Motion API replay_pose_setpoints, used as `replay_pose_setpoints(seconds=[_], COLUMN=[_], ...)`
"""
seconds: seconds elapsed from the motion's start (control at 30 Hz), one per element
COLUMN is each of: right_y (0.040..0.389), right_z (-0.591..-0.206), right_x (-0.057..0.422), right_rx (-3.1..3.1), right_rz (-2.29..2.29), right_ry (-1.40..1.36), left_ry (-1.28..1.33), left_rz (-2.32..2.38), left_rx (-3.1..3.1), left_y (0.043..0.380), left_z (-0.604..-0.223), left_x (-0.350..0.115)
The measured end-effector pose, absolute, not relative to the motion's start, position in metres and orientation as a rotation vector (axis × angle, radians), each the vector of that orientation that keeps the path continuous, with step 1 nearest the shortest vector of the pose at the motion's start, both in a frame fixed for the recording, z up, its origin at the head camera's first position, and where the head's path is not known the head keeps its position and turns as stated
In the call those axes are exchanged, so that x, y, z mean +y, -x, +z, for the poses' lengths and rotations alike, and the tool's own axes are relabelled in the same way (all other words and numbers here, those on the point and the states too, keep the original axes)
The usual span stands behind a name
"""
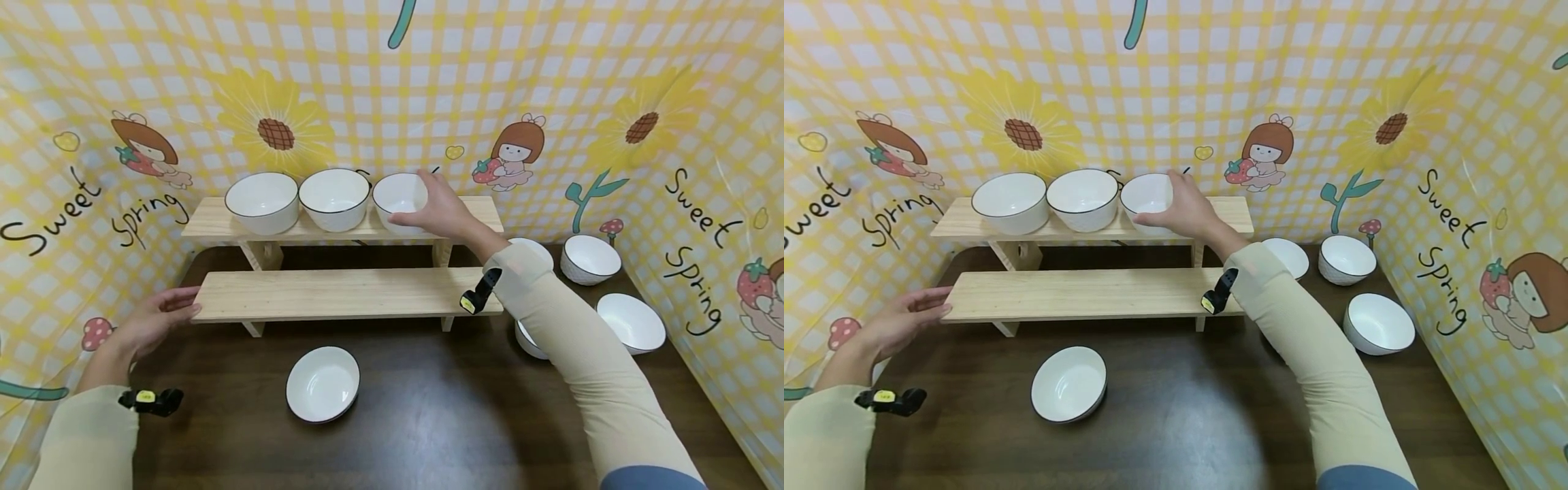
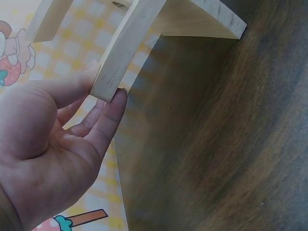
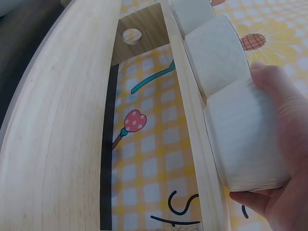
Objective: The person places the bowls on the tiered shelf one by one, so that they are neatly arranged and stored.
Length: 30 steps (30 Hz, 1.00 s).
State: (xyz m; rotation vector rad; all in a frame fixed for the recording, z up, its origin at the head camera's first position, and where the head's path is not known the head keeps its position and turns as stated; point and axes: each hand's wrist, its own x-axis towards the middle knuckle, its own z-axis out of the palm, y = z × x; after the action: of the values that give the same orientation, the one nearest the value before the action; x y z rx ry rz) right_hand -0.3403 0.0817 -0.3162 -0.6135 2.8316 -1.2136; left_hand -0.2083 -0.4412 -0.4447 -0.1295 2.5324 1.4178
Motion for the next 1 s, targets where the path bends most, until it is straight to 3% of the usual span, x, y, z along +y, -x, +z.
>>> replay_pose_setpoints(seconds=[1.0], right_y=[0.3486], right_z=[-0.3165], right_x=[0.0771], right_rx=[2.861], right_rz=[-1.196], right_ry=[0.650], left_ry=[0.127], left_rz=[1.466], left_rx=[2.496], left_y=[0.2077], left_z=[-0.4460], left_x=[-0.4422])
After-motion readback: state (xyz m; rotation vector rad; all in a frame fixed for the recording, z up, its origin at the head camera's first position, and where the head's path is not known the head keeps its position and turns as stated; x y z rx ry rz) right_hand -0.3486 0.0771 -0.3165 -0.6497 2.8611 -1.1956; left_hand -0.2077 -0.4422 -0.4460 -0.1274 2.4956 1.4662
